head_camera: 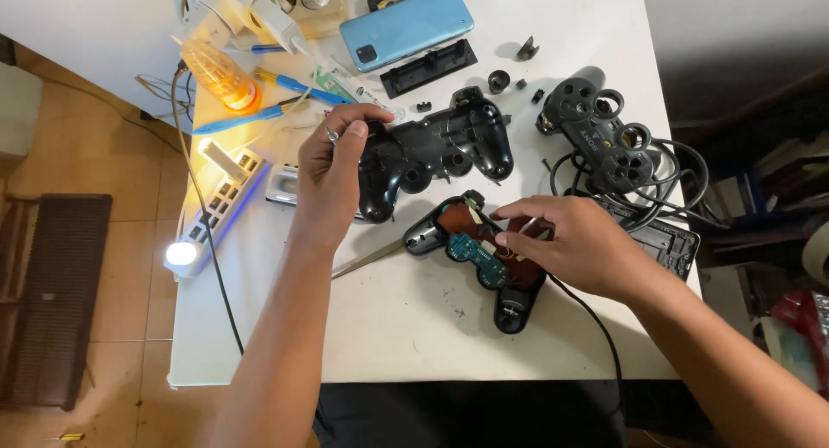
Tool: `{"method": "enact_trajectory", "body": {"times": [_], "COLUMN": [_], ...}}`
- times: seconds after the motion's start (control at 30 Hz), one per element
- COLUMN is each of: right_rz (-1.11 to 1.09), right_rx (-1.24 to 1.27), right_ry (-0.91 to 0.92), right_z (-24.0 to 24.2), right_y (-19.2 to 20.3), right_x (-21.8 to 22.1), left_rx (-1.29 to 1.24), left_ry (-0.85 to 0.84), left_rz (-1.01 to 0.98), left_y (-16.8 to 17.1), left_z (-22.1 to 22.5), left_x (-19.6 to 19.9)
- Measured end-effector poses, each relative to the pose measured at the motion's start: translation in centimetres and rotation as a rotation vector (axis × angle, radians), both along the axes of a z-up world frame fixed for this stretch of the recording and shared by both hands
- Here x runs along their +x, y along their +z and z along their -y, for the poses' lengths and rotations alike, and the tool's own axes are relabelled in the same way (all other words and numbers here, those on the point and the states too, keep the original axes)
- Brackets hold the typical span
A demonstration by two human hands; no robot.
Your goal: Disassembling a game controller and cleaning its internal circuit board and components using a brush and small tools.
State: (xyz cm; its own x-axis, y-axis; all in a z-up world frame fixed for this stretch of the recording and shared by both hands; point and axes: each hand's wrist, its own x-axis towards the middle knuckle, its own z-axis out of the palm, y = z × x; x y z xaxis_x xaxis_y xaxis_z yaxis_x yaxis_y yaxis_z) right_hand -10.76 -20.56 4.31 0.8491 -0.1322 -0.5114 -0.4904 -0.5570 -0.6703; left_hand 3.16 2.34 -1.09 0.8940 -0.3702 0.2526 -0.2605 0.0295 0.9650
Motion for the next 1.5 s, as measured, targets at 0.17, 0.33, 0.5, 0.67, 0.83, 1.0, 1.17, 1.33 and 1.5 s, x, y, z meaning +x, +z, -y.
{"method": "enact_trajectory", "body": {"times": [0.17,0.33,0.5,0.67,0.83,1.0,1.17,1.33,1.5], "right_rz": [0.097,0.463,0.174,0.193,0.243,0.161,0.113,0.107,0.144], "right_rx": [-0.04,0.041,-0.329,-0.391,-0.322,-0.264,-0.302,-0.316,-0.343], "right_ry": [-0.003,-0.09,0.195,0.372,0.43,0.511,0.469,0.442,0.35], "right_z": [-0.2,1.6,0.6,-0.8,-0.7,0.6,0.9,0.4,0.4], "right_y": [1.1,1.2,1.9,-1.6,-2.1,-2.1,-1.4,-1.5,-1.9], "right_x": [-0.7,-1.2,-2.2,-2.9,-1.7,-1.3,-1.2,-1.4,-1.7], "left_rx": [-0.002,0.06,0.027,-0.021,-0.146,0.214,0.265,0.373,0.369], "left_ry": [0.02,0.11,0.276,0.299,0.355,0.064,-0.102,-0.124,-0.095], "left_rz": [-0.034,-0.042,-0.067,-0.306,-0.372,-0.379,-0.41,-0.414,-0.403], "left_y": [0.8,2.6,2.2,1.7,-1.0,-1.1,-0.4,0.9,1.3], "left_z": [-0.6,-0.7,-2.0,-4.8,-8.5,-12.3,-11.1,-9.1,-8.2], "left_x": [-0.1,-0.9,-1.4,-4.0,-7.2,-10.4,-10.7,-10.0,-9.8]}}
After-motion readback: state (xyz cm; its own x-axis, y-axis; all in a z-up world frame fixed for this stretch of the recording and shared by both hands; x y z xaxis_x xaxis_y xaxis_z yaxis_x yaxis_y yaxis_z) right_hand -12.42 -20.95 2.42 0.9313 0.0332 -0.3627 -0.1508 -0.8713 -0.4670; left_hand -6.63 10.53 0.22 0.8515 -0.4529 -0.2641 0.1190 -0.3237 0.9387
